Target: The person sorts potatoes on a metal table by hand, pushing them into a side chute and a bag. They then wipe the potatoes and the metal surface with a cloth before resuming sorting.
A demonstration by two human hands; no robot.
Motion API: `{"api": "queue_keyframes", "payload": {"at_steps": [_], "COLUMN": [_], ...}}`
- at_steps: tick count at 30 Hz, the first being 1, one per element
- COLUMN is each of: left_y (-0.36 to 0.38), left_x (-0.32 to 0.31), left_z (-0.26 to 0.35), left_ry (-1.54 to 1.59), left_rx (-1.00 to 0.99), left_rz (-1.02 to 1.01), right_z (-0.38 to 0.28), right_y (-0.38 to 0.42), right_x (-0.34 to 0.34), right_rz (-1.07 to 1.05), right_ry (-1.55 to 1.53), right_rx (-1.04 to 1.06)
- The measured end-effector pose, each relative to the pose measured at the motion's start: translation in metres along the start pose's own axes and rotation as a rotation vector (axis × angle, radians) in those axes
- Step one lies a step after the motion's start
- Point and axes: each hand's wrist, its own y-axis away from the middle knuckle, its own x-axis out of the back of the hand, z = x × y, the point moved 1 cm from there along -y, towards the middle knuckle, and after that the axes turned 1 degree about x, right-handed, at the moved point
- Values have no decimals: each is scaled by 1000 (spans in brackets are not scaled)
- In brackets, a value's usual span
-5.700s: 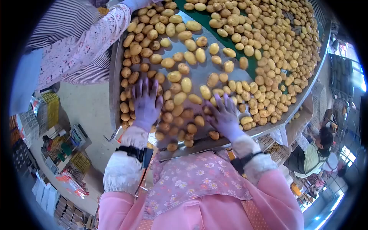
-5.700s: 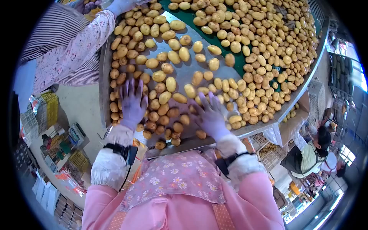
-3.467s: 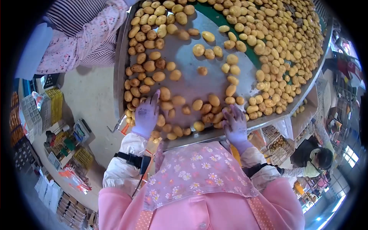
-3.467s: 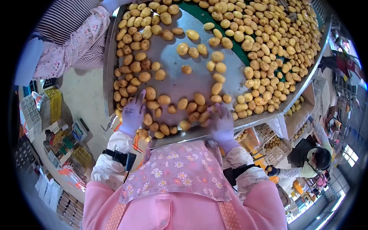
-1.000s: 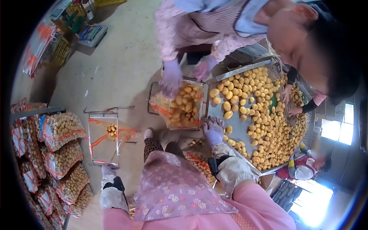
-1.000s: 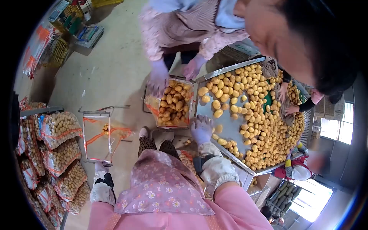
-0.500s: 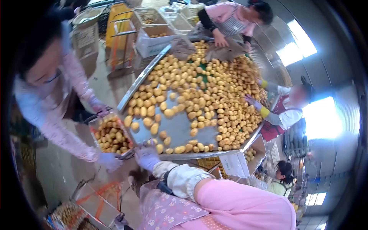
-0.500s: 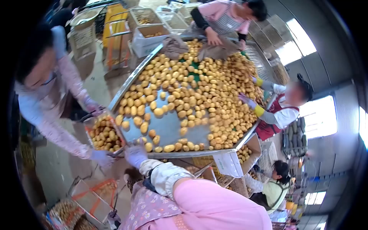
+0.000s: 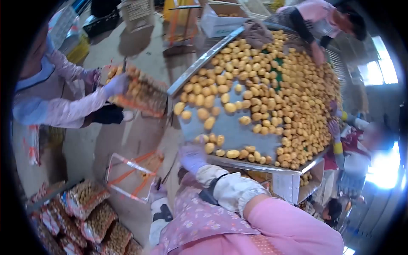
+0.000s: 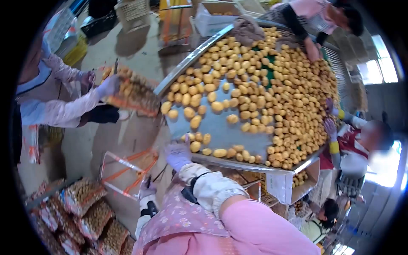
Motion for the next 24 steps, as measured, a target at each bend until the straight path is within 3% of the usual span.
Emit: {"api": "queue_keyframes", "payload": {"at_steps": [6,8,12,14,18,20,21,23,24], "left_y": [-13,-23,-49,-64,-66,-77,-82,-90,-80], "left_x": [-66,-73,-76,-84,-99,-127,-143,-171,-160], "left_z": [24,35,94,116,148,116,91,29,49], "left_ry": [417,-27,-26,-206,-154,368,363,931,920], "left_rx": [-72,-173,-175,-224,-171,201,203,462,465], "left_rz": [-25,10,-14,-27,-85,-221,-225,-187,-197], "right_z": [3,3,4,5,5,4,4,4,3], "right_y": [1,1,3,2,3,2,2,2,2], "right_x": [5,2,-4,2,7,9,10,12,12], "right_rz": [30,54,66,33,-15,-22,-24,-2,-3], "right_ry": [-26,-59,-27,-102,-76,-104,-108,-122,-127], "right_rx": [-29,-50,-33,-34,-47,-50,-56,-39,-53]}}
